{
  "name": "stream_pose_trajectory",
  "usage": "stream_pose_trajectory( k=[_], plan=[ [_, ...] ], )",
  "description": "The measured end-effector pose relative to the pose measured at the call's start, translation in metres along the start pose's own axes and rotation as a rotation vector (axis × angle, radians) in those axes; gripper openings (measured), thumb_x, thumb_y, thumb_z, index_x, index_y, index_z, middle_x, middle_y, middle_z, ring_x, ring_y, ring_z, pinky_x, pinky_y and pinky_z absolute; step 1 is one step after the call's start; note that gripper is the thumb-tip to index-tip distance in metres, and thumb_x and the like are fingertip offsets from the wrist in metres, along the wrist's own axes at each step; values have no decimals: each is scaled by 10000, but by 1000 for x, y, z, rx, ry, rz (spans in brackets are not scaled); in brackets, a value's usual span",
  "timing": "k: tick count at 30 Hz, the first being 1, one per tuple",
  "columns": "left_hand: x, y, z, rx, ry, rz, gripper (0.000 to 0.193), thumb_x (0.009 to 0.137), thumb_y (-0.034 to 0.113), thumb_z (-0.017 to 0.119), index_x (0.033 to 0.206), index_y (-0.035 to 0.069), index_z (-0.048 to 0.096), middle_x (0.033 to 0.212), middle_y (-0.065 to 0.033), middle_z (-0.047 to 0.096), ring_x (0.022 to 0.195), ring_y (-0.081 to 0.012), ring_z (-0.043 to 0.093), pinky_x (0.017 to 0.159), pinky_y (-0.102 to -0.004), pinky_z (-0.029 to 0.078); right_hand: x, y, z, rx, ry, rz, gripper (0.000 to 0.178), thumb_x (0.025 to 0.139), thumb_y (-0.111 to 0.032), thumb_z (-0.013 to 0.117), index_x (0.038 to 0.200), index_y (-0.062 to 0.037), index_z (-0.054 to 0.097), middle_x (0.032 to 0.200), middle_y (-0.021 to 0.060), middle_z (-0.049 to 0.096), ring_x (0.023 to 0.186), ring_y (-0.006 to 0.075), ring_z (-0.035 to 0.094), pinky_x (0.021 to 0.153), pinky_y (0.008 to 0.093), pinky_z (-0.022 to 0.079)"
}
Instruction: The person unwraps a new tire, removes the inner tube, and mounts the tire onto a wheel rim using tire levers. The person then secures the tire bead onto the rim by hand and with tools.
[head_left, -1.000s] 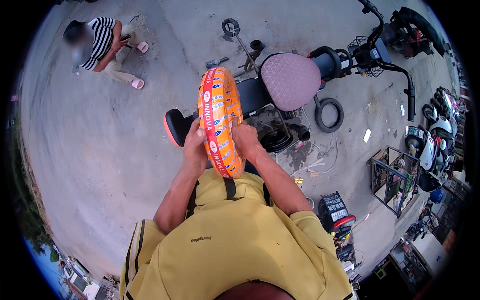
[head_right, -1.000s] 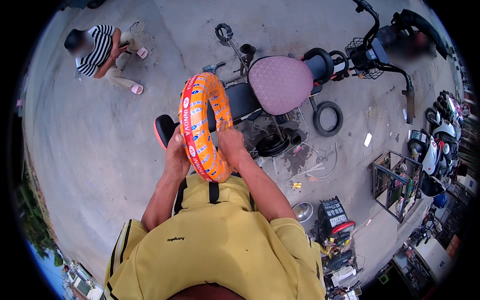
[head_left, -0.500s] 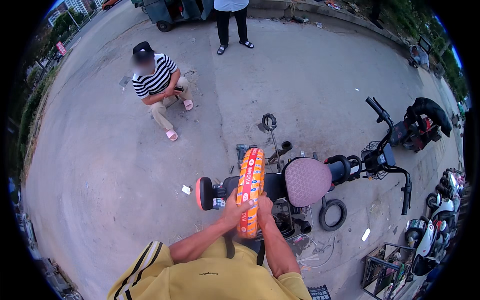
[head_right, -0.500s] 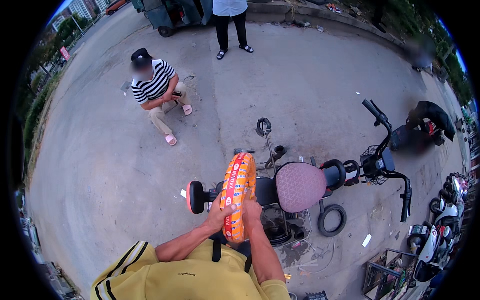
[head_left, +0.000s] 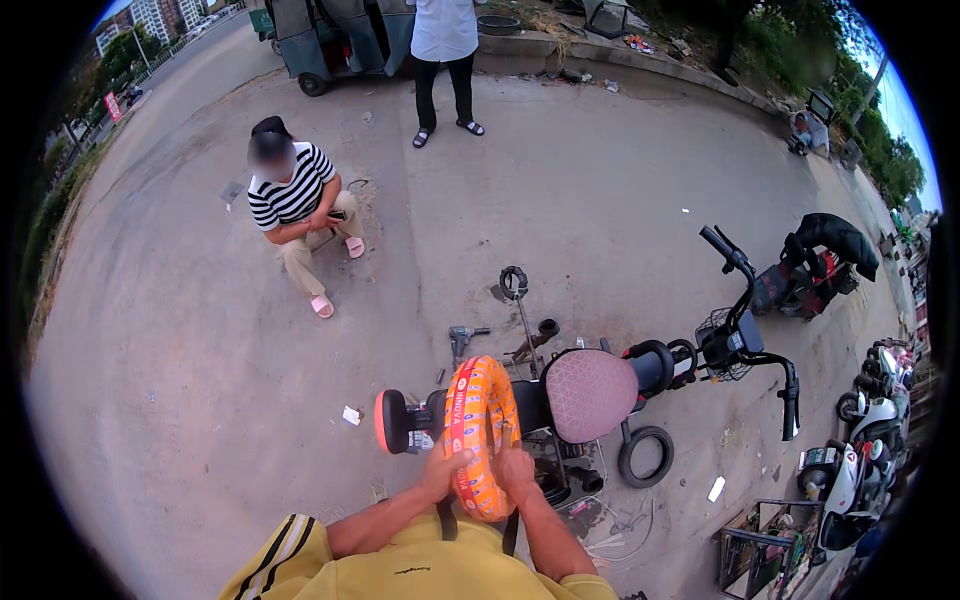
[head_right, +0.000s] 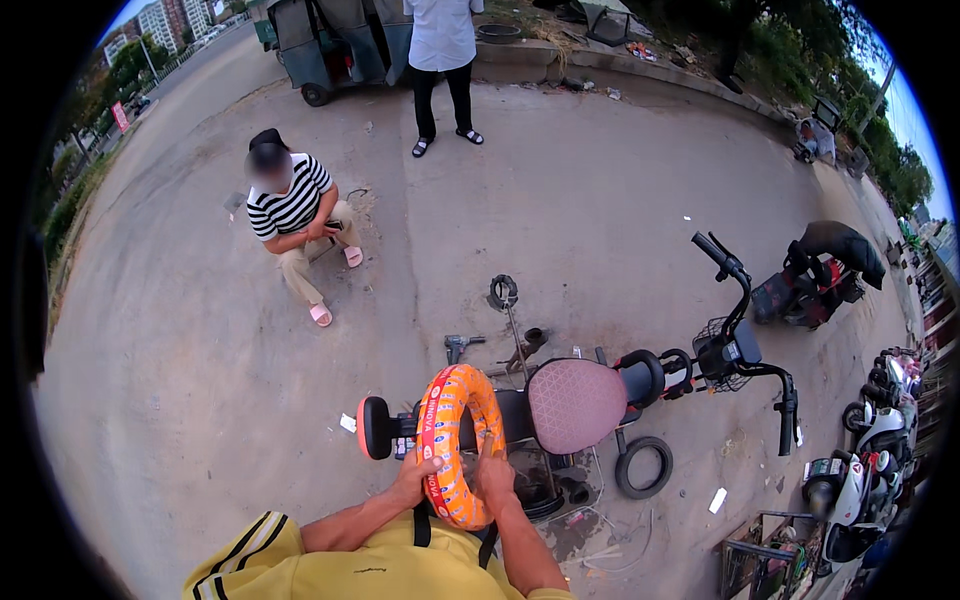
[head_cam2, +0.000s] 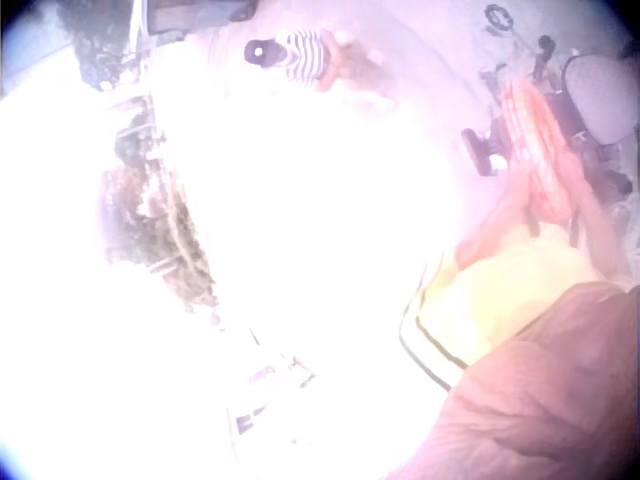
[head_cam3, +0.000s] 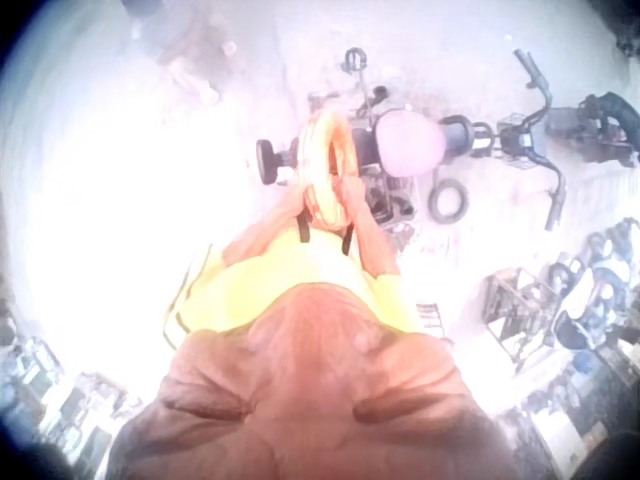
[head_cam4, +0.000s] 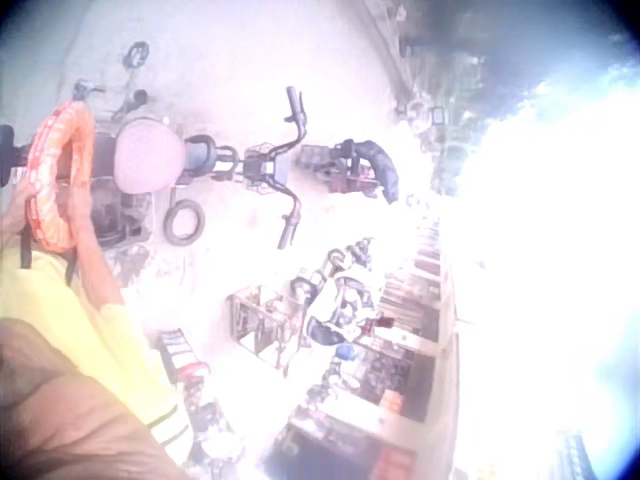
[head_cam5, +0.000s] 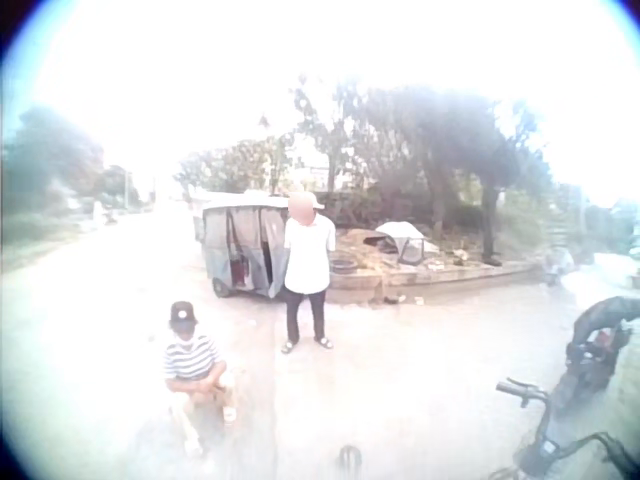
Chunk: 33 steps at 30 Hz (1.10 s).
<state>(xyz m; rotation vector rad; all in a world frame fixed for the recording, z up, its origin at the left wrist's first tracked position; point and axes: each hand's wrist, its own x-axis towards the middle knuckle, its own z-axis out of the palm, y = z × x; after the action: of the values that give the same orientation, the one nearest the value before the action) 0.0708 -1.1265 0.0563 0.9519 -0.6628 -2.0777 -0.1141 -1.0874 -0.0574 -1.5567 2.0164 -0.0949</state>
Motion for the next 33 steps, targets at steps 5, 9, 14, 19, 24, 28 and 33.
stream_pose_trajectory(
  k=[5, 9, 14, 19, 24, 28, 33],
  plan=[
    [56, 74, 0, -260, 40, -417, 665, 968, 501, 658, 1385, -4, 543, 1133, -215, 717, 1019, -326, 734, 919, -483, 615, -7, -11, -20, -75, -68, 14, 799, 891, -103, 643, 1598, 46, 301, 1170, 307, 659, 888, 413, 754, 787, 473, 610],
    [67, 79, 33, -10, 44, -308, 564, 958, 359, 753, 1325, -23, 558, 1056, -169, 721, 906, -245, 744, 804, -393, 638, -7, -12, -30, -83, 2, -16, 757, 928, -99, 602, 1608, 27, 293, 1156, 293, 649, 884, 415, 752, 784, 488, 604],
    [32, 39, 48, 322, 5, 14, 610, 898, 302, 802, 1323, -50, 540, 1139, -141, 690, 963, -205, 721, 898, -364, 597, 21, -20, -26, 65, 70, -45, 794, 930, -111, 620, 1614, 50, 252, 1130, 279, 636, 869, 419, 742, 744, 472, 602],
    [17, 30, 43, 278, -5, -2, 659, 870, 317, 808, 1344, -49, 532, 1182, -148, 692, 1019, -212, 712, 920, -356, 583, 12, -15, -18, 63, 88, 4, 823, 893, -60, 597, 1628, 40, 241, 1208, 308, 627, 881, 435, 747, 778, 475, 611],
    [1, 8, 42, 326, 10, 39, 704, 838, 303, 833, 1369, -39, 523, 1213, -138, 682, 1066, -203, 695, 958, -362, 566, 1, -10, -17, 123, 105, 14, 831, 880, -44, 597, 1628, 38, 244, 1264, 325, 616, 883, 434, 749, 789, 481, 613],
    [-1, 3, 37, 357, -11, -6, 742, 814, 301, 860, 1384, -27, 516, 1208, -126, 681, 1055, -187, 688, 953, -354, 559, -7, -7, -16, 97, 99, 49, 828, 889, -64, 606, 1629, 29, 244, 1226, 312, 623, 879, 438, 746, 779, 481, 616],
    [-5, -13, 39, 384, -4, -7, 709, 834, 306, 843, 1363, -41, 522, 1172, -130, 692, 1029, -186, 693, 927, -351, 567, -17, 6, 0, 100, 155, 82, 843, 884, -60, 621, 1631, 27, 241, 1169, 286, 633, 828, 428, 750, 726, 479, 620]
  ],
)
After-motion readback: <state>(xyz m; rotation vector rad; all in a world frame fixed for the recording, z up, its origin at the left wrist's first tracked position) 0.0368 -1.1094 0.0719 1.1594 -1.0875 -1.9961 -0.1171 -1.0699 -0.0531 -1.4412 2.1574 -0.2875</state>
